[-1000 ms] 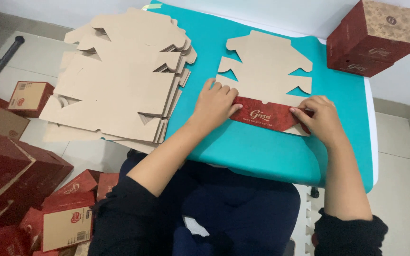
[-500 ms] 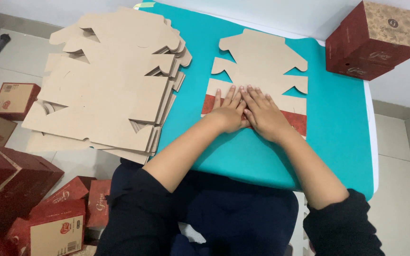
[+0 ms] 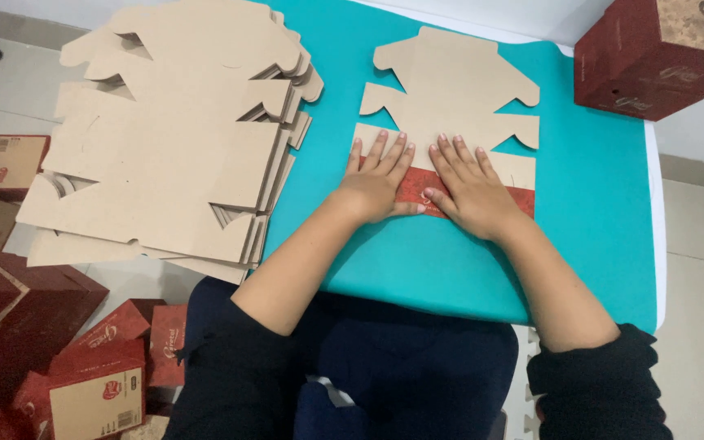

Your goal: The person assembles a small cardboard box by folding the flaps of a flat die-cut piece and tucking them into slots to form the structure. They then place a separate cardboard lid on top of the assembled box.

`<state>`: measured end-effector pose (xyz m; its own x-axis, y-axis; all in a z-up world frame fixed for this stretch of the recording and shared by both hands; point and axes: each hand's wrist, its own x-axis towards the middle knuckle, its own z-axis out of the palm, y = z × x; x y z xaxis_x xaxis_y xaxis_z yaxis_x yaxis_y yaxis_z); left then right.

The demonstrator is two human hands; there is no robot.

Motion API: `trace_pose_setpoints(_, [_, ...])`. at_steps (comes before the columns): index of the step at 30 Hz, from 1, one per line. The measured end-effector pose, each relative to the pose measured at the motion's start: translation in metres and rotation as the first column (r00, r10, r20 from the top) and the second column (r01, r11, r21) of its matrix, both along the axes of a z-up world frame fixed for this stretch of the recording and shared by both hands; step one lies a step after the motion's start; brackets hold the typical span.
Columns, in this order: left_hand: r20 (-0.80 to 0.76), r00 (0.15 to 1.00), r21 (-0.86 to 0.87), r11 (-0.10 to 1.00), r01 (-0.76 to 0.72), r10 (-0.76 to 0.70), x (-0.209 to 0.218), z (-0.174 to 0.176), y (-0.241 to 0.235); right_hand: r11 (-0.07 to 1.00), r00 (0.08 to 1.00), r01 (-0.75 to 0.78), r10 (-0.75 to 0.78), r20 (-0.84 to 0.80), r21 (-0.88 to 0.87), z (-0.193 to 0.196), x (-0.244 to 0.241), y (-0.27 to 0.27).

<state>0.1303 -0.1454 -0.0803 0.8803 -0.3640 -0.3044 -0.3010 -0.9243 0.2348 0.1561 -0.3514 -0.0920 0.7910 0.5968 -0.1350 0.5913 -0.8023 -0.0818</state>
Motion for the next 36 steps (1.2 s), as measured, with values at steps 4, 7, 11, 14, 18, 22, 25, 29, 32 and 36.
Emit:
trace_pose_setpoints(4, [-0.022, 0.999, 0.002, 0.999, -0.035, 0.035, -0.002, 0.001, -0.001, 0.996, 0.996, 0.071, -0.073, -0.042, -0.054, 0.015, -0.005, -0.017])
trace_pose_setpoints(7, [-0.030, 0.999, -0.002, 0.999, -0.037, 0.037, -0.002, 0.001, 0.001, 0.994, 0.988, 0.088, -0.096, -0.123, -0.070, 0.029, -0.008, -0.024])
trace_pose_setpoints(11, [-0.011, 1.000, -0.070, 0.997, -0.009, 0.008, -0.003, -0.001, 0.008, 0.977, 0.971, 0.030, 0.021, -0.238, 0.209, 0.049, -0.011, -0.028])
trace_pose_setpoints(14, [-0.006, 1.000, -0.097, 0.995, 0.006, -0.006, -0.002, 0.001, 0.010, 0.958, 0.983, 0.004, 0.049, -0.176, 0.286, 0.055, -0.012, -0.024])
trace_pose_setpoints(18, [0.033, 0.999, -0.089, 0.996, 0.005, -0.002, -0.007, 0.009, 0.010, 0.985, 0.990, -0.016, 0.040, -0.135, 0.173, 0.055, -0.016, -0.020])
trace_pose_setpoints(22, [0.019, 0.999, -0.036, 0.999, -0.025, 0.026, -0.006, 0.008, 0.002, 0.985, 0.977, 0.001, 0.036, -0.208, 0.173, 0.051, -0.014, -0.021])
trace_pose_setpoints(25, [0.004, 0.999, 0.008, 0.999, -0.034, 0.034, -0.005, 0.006, 0.000, 0.982, 0.967, -0.013, 0.060, -0.248, 0.189, 0.053, -0.011, -0.020])
trace_pose_setpoints(29, [-0.026, 0.999, 0.026, 0.999, -0.042, 0.043, -0.005, 0.006, -0.001, 0.969, 0.980, -0.078, 0.118, -0.161, 0.234, 0.032, -0.007, -0.029])
trace_pose_setpoints(32, [-0.036, 0.998, 0.028, 0.998, -0.053, 0.054, -0.001, 0.003, -0.002, 0.964, 0.987, -0.156, 0.163, -0.015, 0.215, 0.019, -0.003, -0.034])
trace_pose_setpoints(36, [-0.030, 0.998, 0.038, 0.998, -0.057, 0.058, 0.000, 0.005, -0.004, 0.950, 0.973, -0.225, 0.208, 0.100, 0.217, 0.010, 0.001, -0.038])
